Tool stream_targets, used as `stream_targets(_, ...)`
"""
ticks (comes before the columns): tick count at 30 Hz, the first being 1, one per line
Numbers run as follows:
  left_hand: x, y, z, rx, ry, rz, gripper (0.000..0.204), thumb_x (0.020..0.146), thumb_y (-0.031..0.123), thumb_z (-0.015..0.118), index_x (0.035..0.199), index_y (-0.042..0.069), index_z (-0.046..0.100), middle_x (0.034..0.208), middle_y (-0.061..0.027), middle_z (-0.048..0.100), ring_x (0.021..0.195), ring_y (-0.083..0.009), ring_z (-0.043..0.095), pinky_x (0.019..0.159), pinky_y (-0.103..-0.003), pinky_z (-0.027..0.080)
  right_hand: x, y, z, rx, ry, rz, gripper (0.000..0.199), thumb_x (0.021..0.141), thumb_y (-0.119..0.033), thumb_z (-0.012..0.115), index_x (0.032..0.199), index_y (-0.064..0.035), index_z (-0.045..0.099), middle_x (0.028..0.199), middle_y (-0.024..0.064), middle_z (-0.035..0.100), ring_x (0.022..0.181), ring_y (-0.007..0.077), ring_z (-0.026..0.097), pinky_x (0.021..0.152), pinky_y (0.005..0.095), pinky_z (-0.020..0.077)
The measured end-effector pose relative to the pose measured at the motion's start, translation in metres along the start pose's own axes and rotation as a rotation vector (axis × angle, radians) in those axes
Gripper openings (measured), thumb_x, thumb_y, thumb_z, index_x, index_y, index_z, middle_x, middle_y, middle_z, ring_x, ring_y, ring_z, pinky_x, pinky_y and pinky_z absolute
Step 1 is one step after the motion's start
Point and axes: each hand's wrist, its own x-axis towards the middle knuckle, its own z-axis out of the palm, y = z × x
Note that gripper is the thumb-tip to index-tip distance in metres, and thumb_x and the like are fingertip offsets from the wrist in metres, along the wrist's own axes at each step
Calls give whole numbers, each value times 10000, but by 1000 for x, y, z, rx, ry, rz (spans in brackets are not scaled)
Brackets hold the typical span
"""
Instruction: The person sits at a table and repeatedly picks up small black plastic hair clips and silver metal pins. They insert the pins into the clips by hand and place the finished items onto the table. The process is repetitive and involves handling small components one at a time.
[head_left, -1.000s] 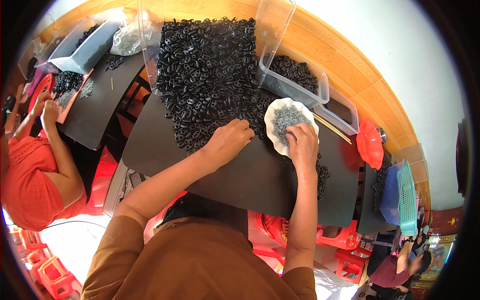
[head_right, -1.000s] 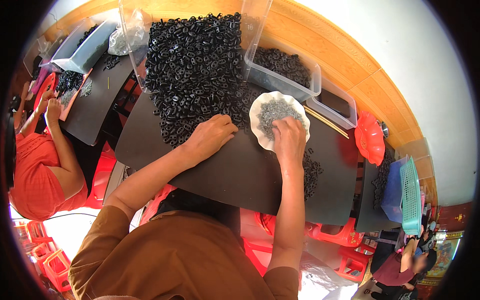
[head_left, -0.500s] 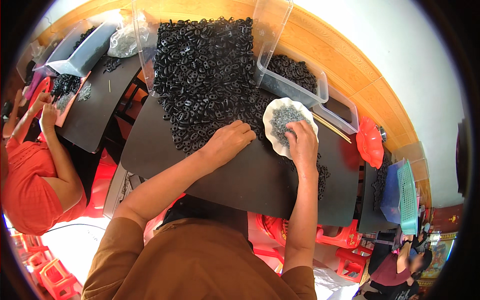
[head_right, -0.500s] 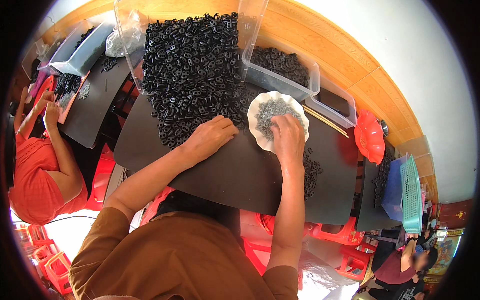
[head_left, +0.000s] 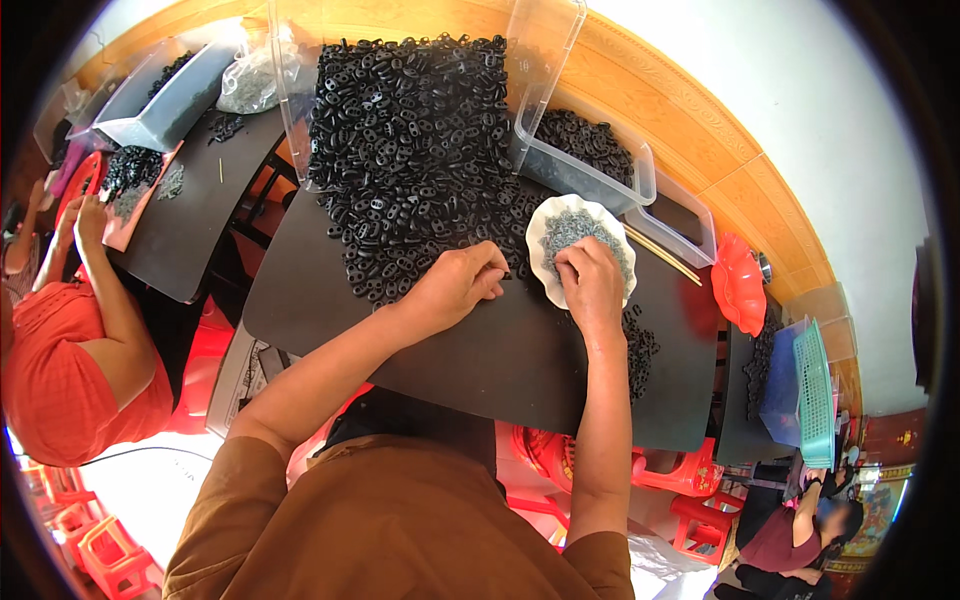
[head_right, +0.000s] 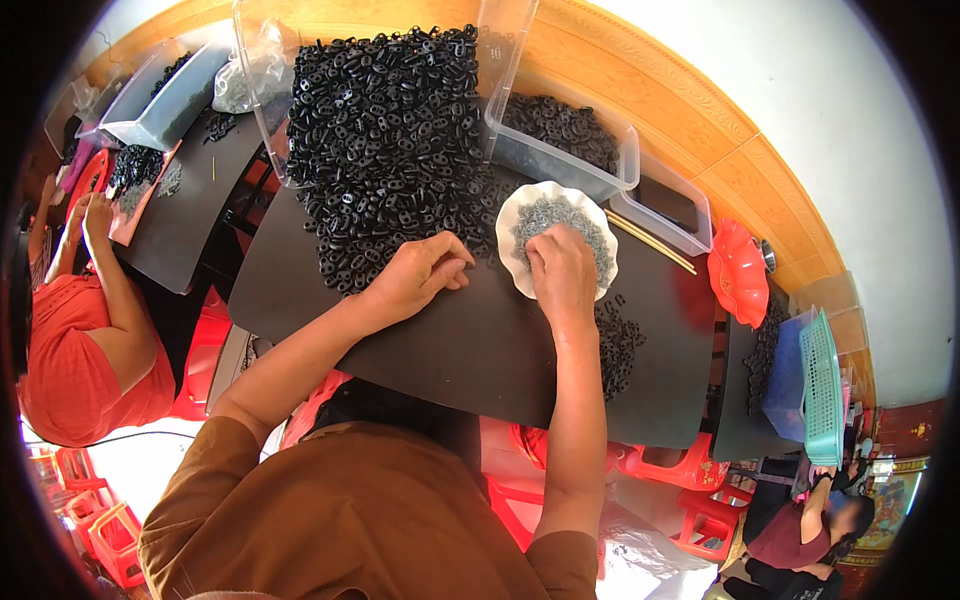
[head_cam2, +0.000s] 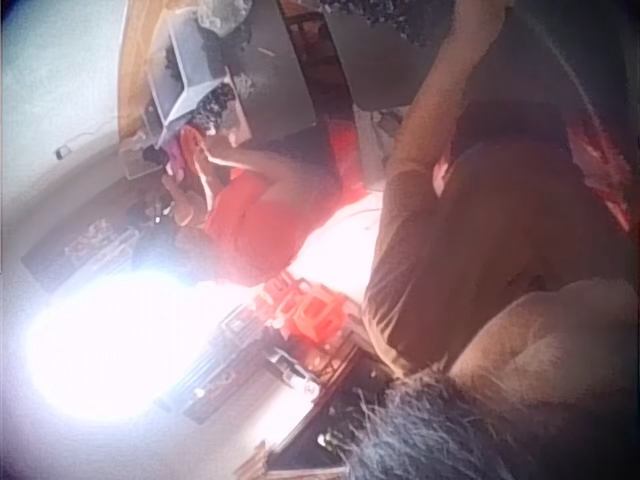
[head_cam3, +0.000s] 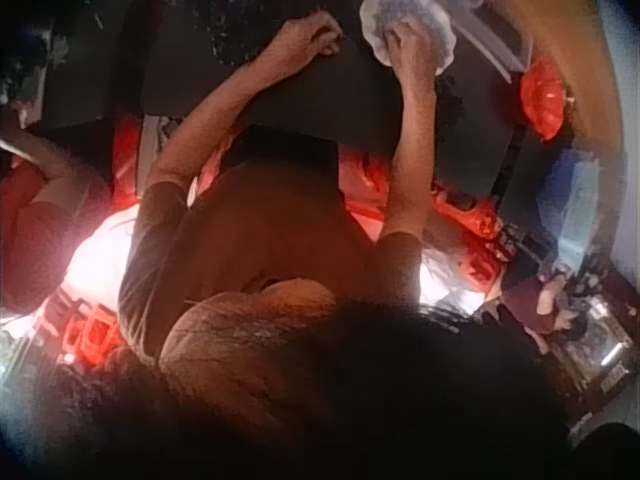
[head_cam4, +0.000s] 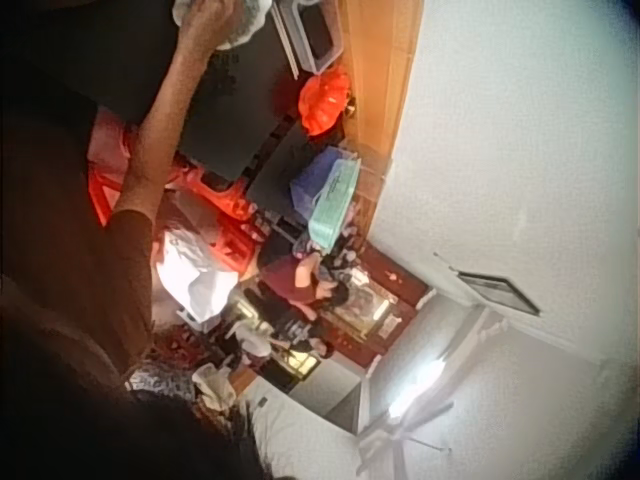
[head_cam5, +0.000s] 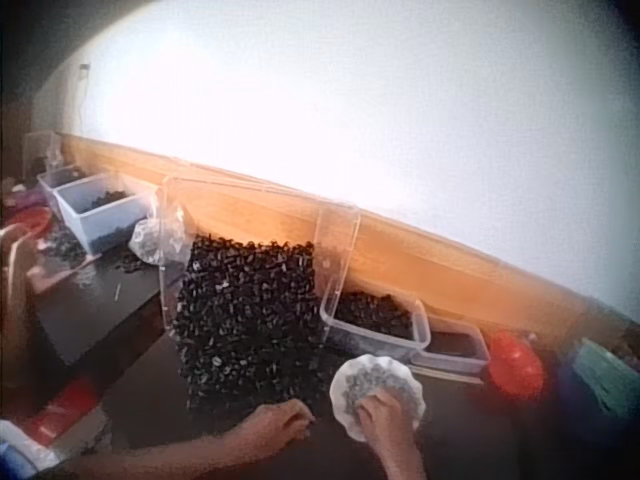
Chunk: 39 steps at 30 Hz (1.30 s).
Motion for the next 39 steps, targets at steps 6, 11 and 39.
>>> stream_targets(6, 2, 1, -7, -179, -64, -194, 102, 1012, 79, 562, 1036, -10, 606, 899, -56, 662, 824, -102, 679, 737, -250, 564, 2, -6, -4, -2, -12, -17, 107, 744, 29, 727, 812, -35, 677, 833, 85, 619, 836, 318, 608, 745, 425, 487)
stream_targets(11, 3, -3, -7, -337, -98, -263, 95, 1002, 67, 558, 1048, 6, 615, 929, -29, 648, 833, -101, 677, 757, -236, 562, 2, -2, -4, -29, -45, 0, 104, 751, 27, 728, 814, -38, 678, 841, 82, 624, 843, 318, 607, 742, 425, 482)
stream_targets(39, 5, -7, -9, -560, -82, -199, 188, 884, -23, 706, 1047, 54, 655, 997, -8, 669, 911, -79, 650, 833, -239, 539, 2, -9, -10, -139, -105, 3, 122, 696, 3, 771, 780, -38, 693, 811, 87, 602, 823, 313, 612, 728, 432, 490)
